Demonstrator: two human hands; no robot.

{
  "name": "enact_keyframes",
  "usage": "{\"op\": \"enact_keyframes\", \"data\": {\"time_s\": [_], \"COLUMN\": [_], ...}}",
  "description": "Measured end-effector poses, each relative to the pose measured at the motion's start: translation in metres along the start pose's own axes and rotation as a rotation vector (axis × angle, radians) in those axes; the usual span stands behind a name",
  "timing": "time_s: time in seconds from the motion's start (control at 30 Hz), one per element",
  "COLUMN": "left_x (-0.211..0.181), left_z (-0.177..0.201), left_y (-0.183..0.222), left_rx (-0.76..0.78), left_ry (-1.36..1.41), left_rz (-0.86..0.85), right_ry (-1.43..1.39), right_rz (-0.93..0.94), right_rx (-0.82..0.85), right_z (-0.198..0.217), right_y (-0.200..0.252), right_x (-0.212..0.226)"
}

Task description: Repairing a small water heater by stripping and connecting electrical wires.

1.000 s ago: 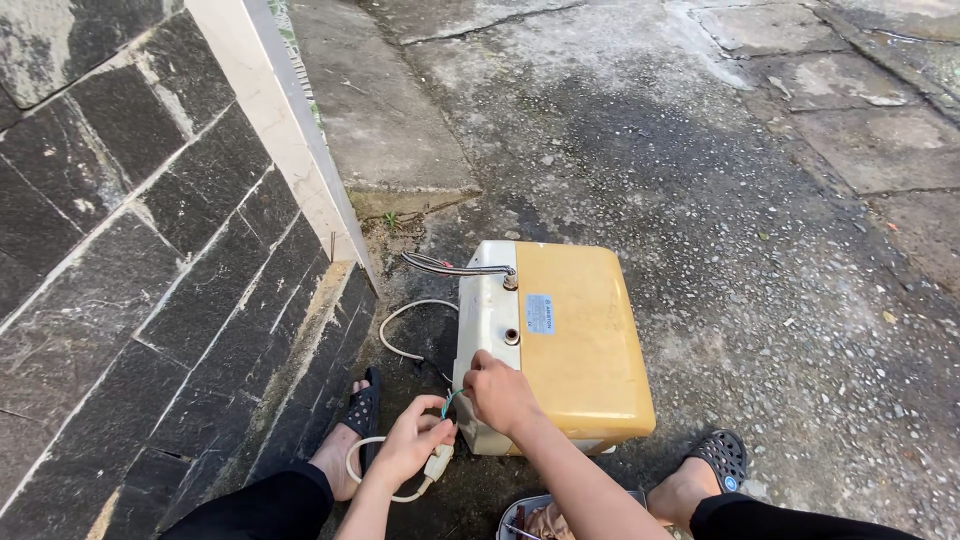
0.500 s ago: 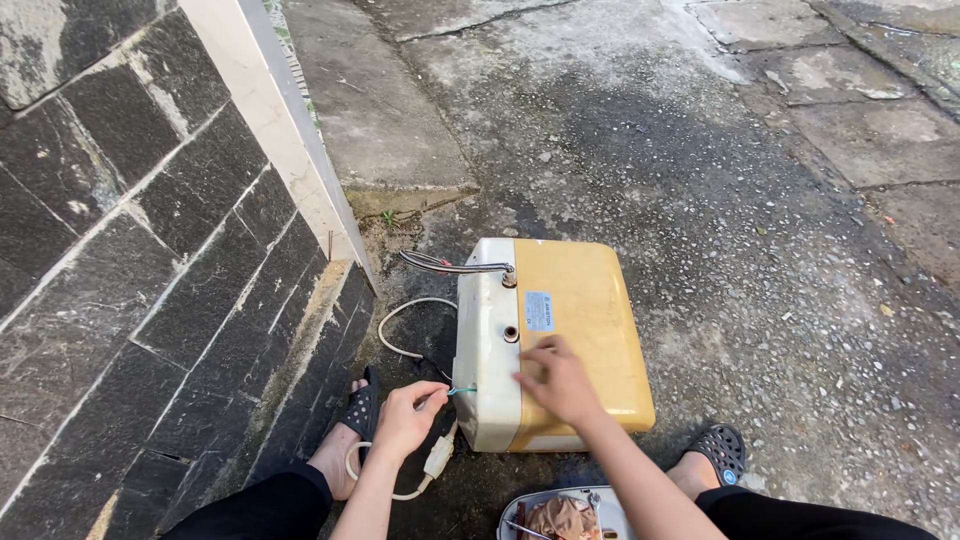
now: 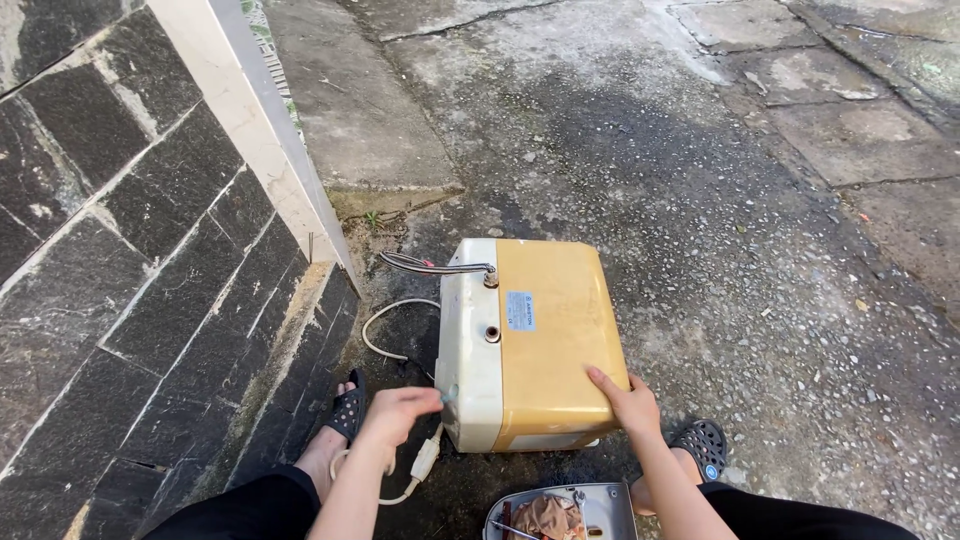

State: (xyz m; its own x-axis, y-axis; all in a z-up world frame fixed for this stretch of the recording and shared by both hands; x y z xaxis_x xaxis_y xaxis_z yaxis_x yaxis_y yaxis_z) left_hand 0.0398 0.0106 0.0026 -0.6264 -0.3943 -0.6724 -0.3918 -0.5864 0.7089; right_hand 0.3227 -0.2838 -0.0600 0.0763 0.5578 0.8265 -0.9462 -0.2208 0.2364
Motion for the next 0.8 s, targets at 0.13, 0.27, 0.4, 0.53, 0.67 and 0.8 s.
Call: {"op": "enact_keyframes", "data": {"time_s": [0.13,0.27,0.4,0.53,0.67,0.8], "left_x": [0.009,0.000,-0.011,-0.009,-0.004,-0.004], "left_z": [-0.011,-0.012,-0.013,-0.014,-0.014,-0.012], "left_y": [-0.013,-0.008,-0.008,-0.018,-0.023,-0.025], "left_rx": [-0.010,-0.045,-0.091,-0.203,-0.182,-0.223], "left_ry": [-0.048,-0.086,-0.139,-0.318,-0.315,-0.390], "left_rz": [-0.065,-0.135,-0.160,-0.214,-0.251,-0.294], "right_ry": [-0.044,-0.085,-0.116,-0.180,-0.528,-0.626], "right_rz": [-0.040,-0.055,-0.088,-0.118,-0.268,-0.316], "right_rx": [0.023,0.033,0.044,0.051,0.071,0.066], "right_z": [0.002,-0.001,-0.001,0.001,-0.007,-0.008], "right_y": [0.002,0.002,0.006,0.008,0.017,0.021], "right_x": [0.004,0.002,0.005,-0.004,-0.018,-0.017]}}
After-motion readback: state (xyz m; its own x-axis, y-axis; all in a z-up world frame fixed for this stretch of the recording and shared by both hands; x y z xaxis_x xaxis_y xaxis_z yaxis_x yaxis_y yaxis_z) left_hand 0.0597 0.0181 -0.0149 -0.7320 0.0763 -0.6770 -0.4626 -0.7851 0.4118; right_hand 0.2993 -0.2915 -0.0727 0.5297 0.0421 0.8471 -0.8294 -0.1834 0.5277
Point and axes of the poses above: each hand's wrist, its own y-axis away from the middle knuckle, its own z-axis out of the back of the hand, x = y × z, the point moved 6 cm from there along -y, towards the middle knuckle, and after that the axes turned 9 degrees about z, right-handed, at the moved point
